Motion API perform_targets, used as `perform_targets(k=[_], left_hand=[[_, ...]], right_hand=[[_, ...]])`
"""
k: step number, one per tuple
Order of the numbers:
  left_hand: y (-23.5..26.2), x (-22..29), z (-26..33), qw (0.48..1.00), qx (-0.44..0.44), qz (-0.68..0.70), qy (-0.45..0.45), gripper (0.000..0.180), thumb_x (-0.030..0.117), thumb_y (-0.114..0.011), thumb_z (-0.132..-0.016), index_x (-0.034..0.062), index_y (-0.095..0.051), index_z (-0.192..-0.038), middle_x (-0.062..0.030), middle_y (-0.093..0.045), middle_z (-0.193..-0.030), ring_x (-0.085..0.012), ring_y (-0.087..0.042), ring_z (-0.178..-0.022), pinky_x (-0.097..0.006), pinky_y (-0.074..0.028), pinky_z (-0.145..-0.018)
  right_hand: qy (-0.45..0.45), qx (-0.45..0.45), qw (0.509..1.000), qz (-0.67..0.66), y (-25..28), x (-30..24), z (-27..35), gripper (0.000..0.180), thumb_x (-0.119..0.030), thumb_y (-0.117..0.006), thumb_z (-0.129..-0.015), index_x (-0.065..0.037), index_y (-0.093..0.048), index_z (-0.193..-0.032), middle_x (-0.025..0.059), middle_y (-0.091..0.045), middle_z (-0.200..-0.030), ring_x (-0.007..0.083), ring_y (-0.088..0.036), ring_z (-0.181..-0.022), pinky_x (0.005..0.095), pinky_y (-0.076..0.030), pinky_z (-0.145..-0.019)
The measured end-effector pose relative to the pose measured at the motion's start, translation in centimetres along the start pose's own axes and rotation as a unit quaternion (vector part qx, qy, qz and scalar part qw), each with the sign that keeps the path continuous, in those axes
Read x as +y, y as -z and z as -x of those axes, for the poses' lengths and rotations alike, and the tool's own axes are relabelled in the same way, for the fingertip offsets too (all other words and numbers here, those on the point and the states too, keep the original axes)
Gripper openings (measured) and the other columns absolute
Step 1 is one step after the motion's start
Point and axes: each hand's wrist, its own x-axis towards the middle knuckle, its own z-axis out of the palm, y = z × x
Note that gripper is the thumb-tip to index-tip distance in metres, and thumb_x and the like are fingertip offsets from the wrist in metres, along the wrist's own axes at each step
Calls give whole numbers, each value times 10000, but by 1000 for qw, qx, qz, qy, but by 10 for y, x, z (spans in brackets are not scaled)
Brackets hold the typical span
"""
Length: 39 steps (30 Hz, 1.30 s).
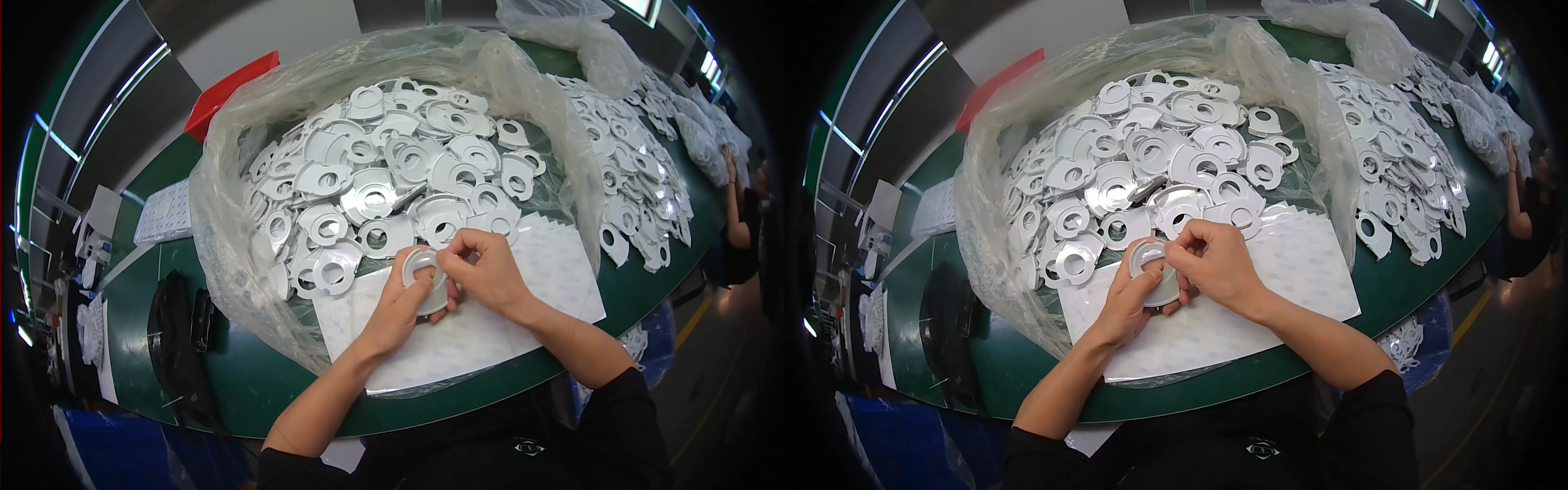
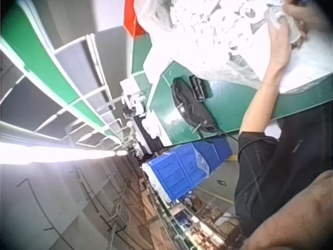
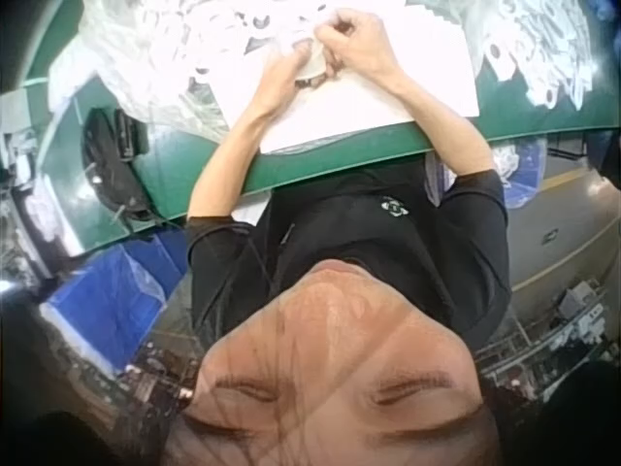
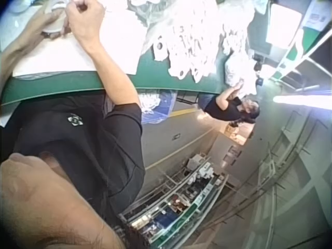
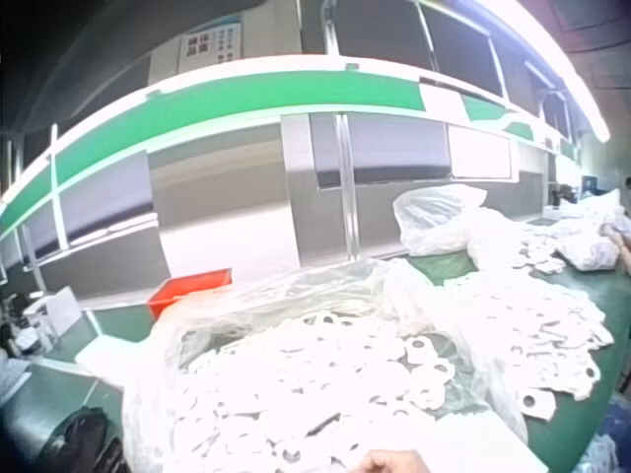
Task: Peeling adhesive backing off circular white lighting fixture parts and organizing them.
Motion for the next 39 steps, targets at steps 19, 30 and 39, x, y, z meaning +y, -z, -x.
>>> perform_targets(k=[19,30,39], left_hand=[[-1,9,-2,997,-23,-22,72,903,777,-82,-810,131,-172,-1435,-160,-589,-851,-224,-585,-649,-258,-374,-453],[3,13,-7,990,-38,67,120,862,753,-76,-834,126,-195,-1414,-199,-579,-768,-247,-567,-592,-269,-348,-434],[-1,12,-5,994,-18,10,111,858,733,-77,-855,93,-232,-1405,-192,-585,-726,-254,-571,-532,-259,-343,-380]], right_hand=[[197,84,872,441,4,-8,5,494,-492,-755,-596,-64,-510,-559,70,-537,-544,231,-565,-526,346,-420,-480],[168,-13,910,378,20,-8,4,216,-212,-632,-803,-19,-609,-710,130,-611,-665,290,-594,-616,368,-446,-554],[122,-3,933,340,14,-1,1,295,-338,-567,-850,-58,-655,-819,132,-632,-701,319,-610,-656,388,-464,-583]])
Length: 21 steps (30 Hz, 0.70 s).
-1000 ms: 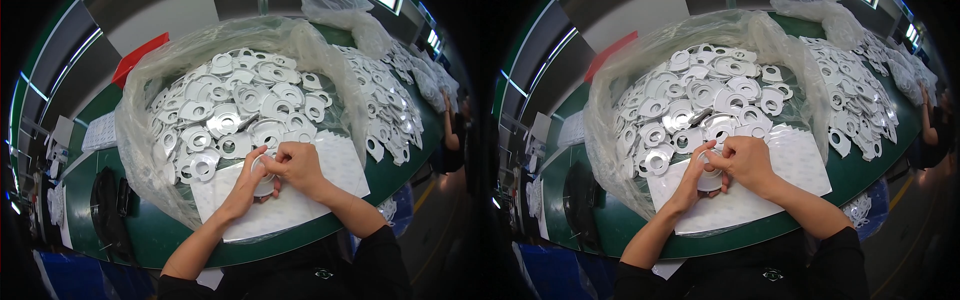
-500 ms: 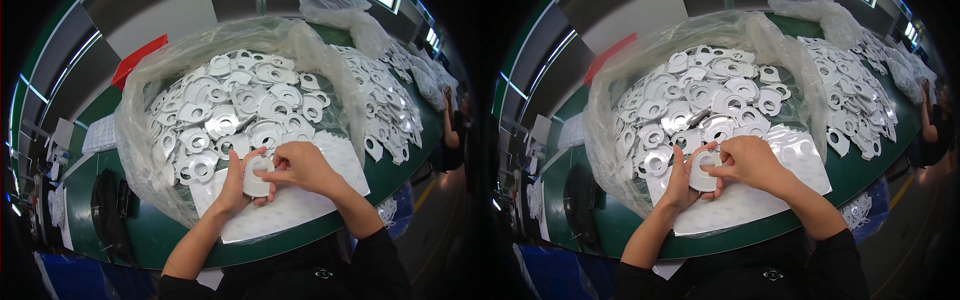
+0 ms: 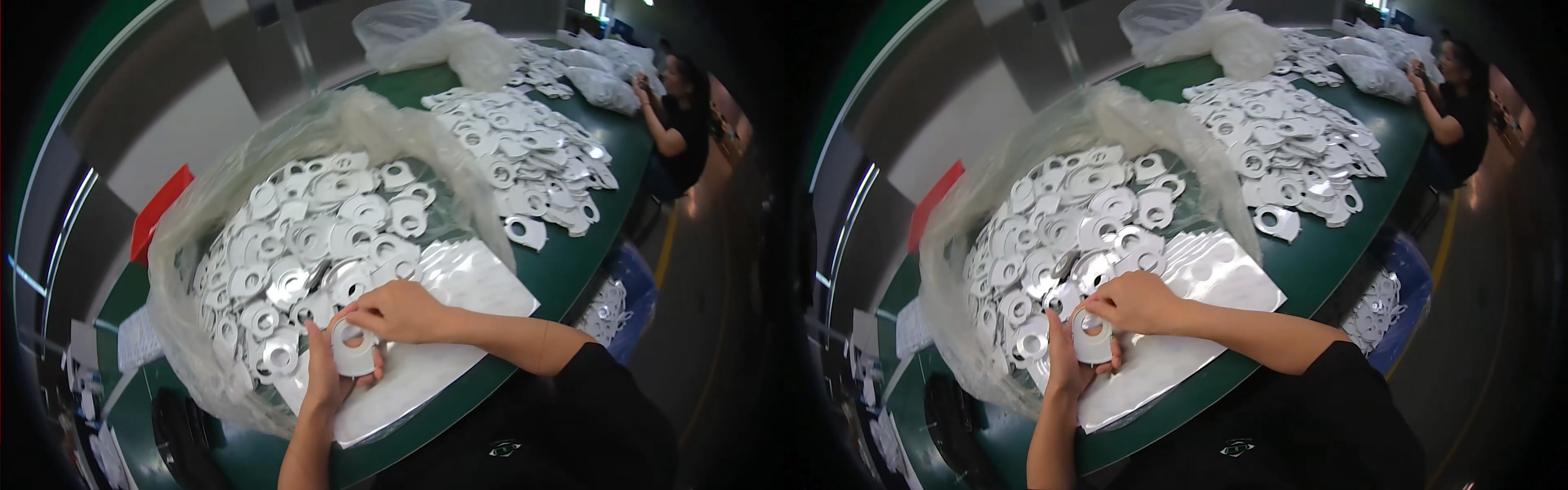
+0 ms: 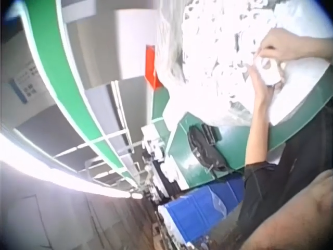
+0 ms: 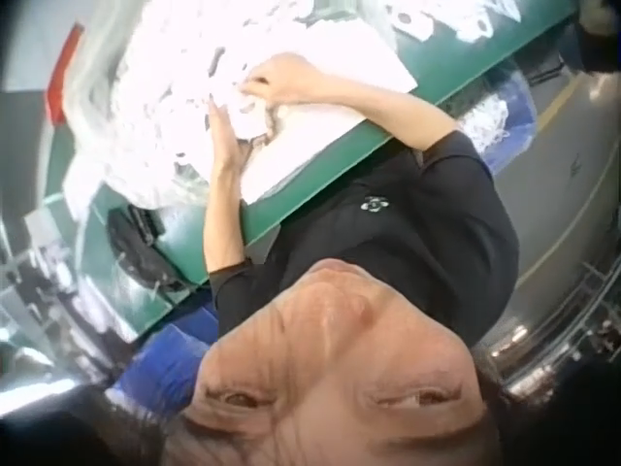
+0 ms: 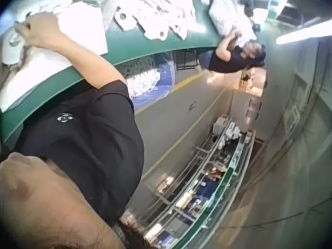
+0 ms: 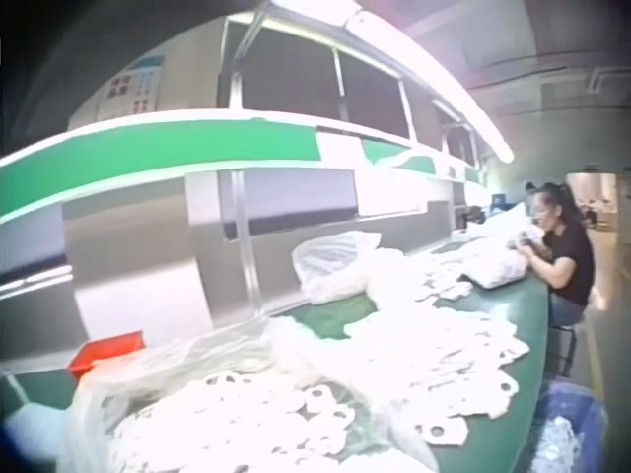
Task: Peeling adhesive backing off circular white lighting fixture parts and organizing them.
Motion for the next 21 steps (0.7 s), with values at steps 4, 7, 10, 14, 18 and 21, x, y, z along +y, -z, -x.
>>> perform_targets(k=[4,7,10,14,18,21], left_hand=[[-6,2,1,1000,23,-8,8,814,713,-68,-870,84,-308,-1326,-187,-586,-707,-254,-579,-520,-269,-352,-359],[-11,3,2,999,32,-21,9,783,699,-61,-880,91,-344,-1284,-176,-585,-699,-247,-580,-524,-267,-375,-382],[-4,-3,3,999,-3,-28,-27,805,716,-95,-870,94,-314,-1332,-203,-597,-848,-269,-621,-682,-287,-436,-453],[1,-10,5,998,3,6,-61,853,749,-170,-843,113,-242,-1406,-250,-579,-1082,-377,-625,-891,-378,-531,-652],[6,-11,3,996,-37,-25,-83,770,664,-254,-898,63,-264,-1379,-252,-592,-1044,-347,-630,-895,-383,-529,-748],[5,-10,4,995,-9,-52,-84,737,623,-244,-924,21,-293,-1345,-227,-596,-991,-304,-631,-845,-369,-521,-759]], right_hand=[[74,41,993,-81,-2,11,-4,228,-272,-630,-819,-45,-633,-793,103,-615,-694,274,-609,-642,351,-454,-574],[104,36,990,-89,-2,13,-7,218,-249,-645,-812,-32,-627,-800,106,-613,-703,253,-599,-635,340,-447,-573],[108,27,987,-113,1,11,-8,217,-247,-643,-824,-32,-627,-809,96,-613,-695,226,-590,-624,323,-445,-576],[101,32,977,-184,23,12,-14,167,-182,-617,-854,-15,-626,-847,81,-631,-739,161,-579,-653,306,-449,-606],[-5,259,921,-292,84,43,-19,166,-207,-614,-883,-46,-654,-905,-35,-562,-708,41,-500,-606,202,-413,-500],[-85,421,834,-347,134,76,-9,205,-219,-614,-886,-21,-654,-919,-23,-575,-704,36,-486,-592,194,-379,-488]])
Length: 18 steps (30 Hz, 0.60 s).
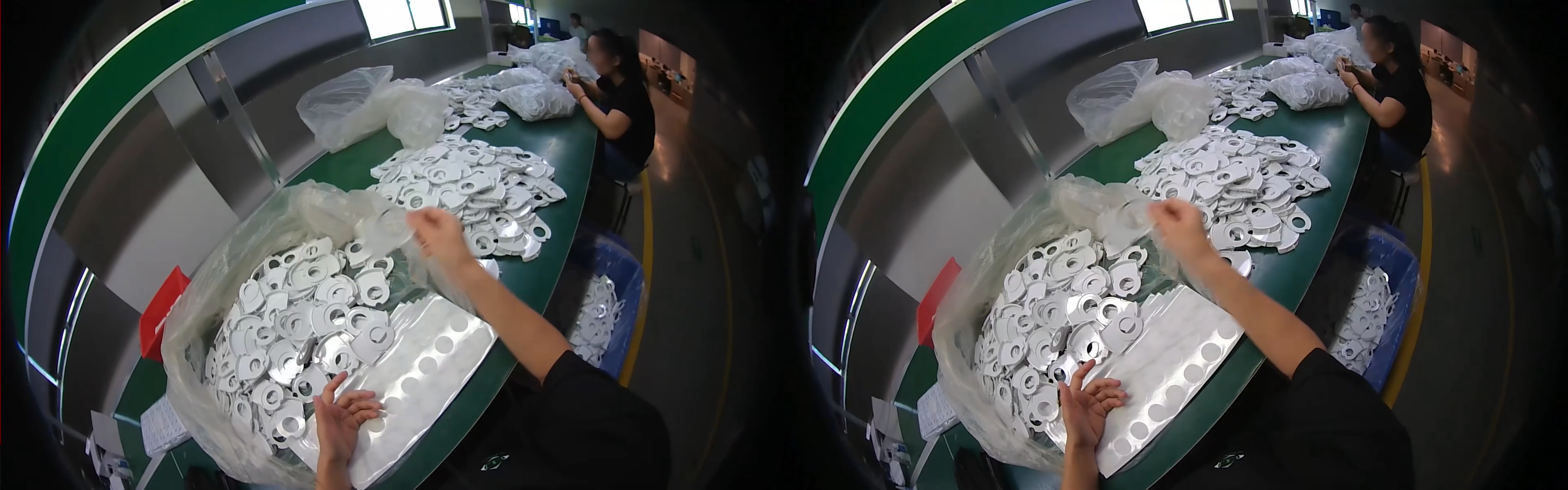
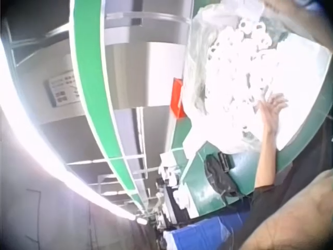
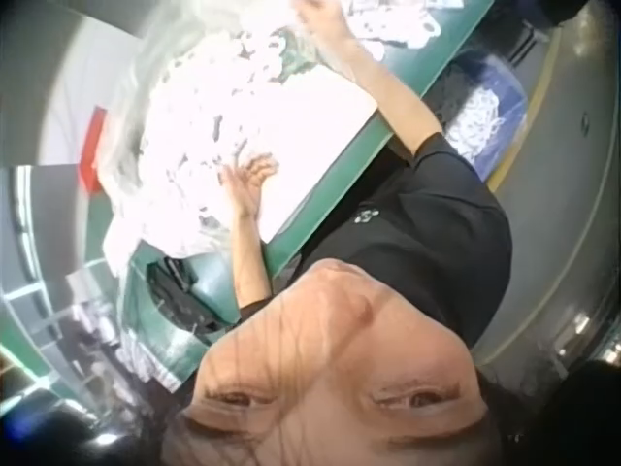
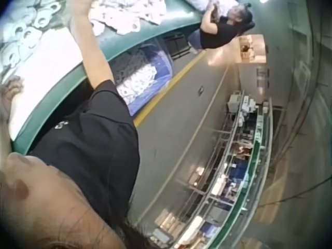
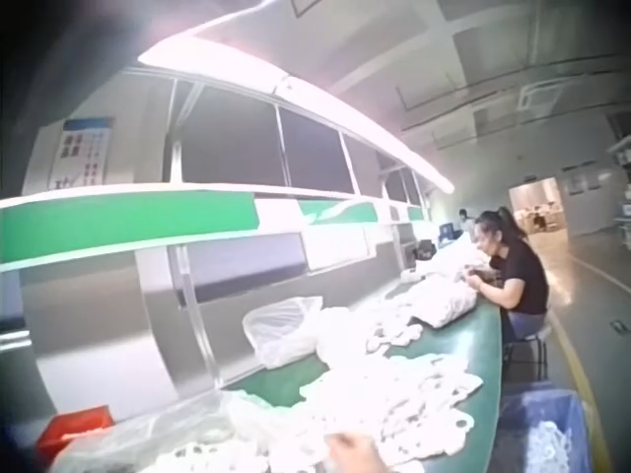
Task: Peeling adhesive backing off circular white lighting fixture parts and organizing them.
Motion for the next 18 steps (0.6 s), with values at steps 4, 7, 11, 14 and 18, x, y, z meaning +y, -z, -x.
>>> perform_targets(k=[4,7,11,14,18], left_hand=[[-1,-4,-2,1000,-16,-3,2,680,582,-247,-944,24,-322,-1325,-227,-595,-997,-307,-631,-850,-370,-517,-770],[-4,-4,-4,1000,-14,2,11,611,521,-269,-967,15,-352,-1297,-223,-596,-999,-307,-631,-852,-373,-514,-779],[-5,-3,-4,1000,-8,7,9,538,449,-321,-981,-2,-378,-1269,-210,-603,-988,-297,-634,-845,-368,-518,-778],[5,-3,3,1000,17,12,0,511,422,-367,-977,-13,-393,-1244,-204,-609,-971,-279,-638,-838,-361,-523,-778],[4,-4,3,1000,20,3,10,505,421,-393,-969,-17,-403,-1220,-201,-610,-963,-265,-639,-822,-357,-528,-765]], right_hand=[[72,73,985,137,85,26,-36,328,-248,-668,-829,48,-639,-966,64,-638,-747,124,-583,-658,254,-464,-618],[107,53,932,343,112,27,-20,474,-281,-698,-780,28,-579,-1119,127,-633,-963,209,-608,-810,336,-497,-729],[230,19,929,289,83,-58,31,400,-125,-682,-798,-9,-555,-1159,117,-604,-1000,200,-585,-856,322,-494,-739],[557,37,812,170,47,-130,85,211,-96,-669,-799,-33,-587,-983,101,-611,-863,164,-587,-738,311,-494,-680],[921,152,288,-215,-2,-210,152,147,-150,-530,-894,-66,-608,-804,-15,-596,-839,153,-529,-801,266,-434,-680]])
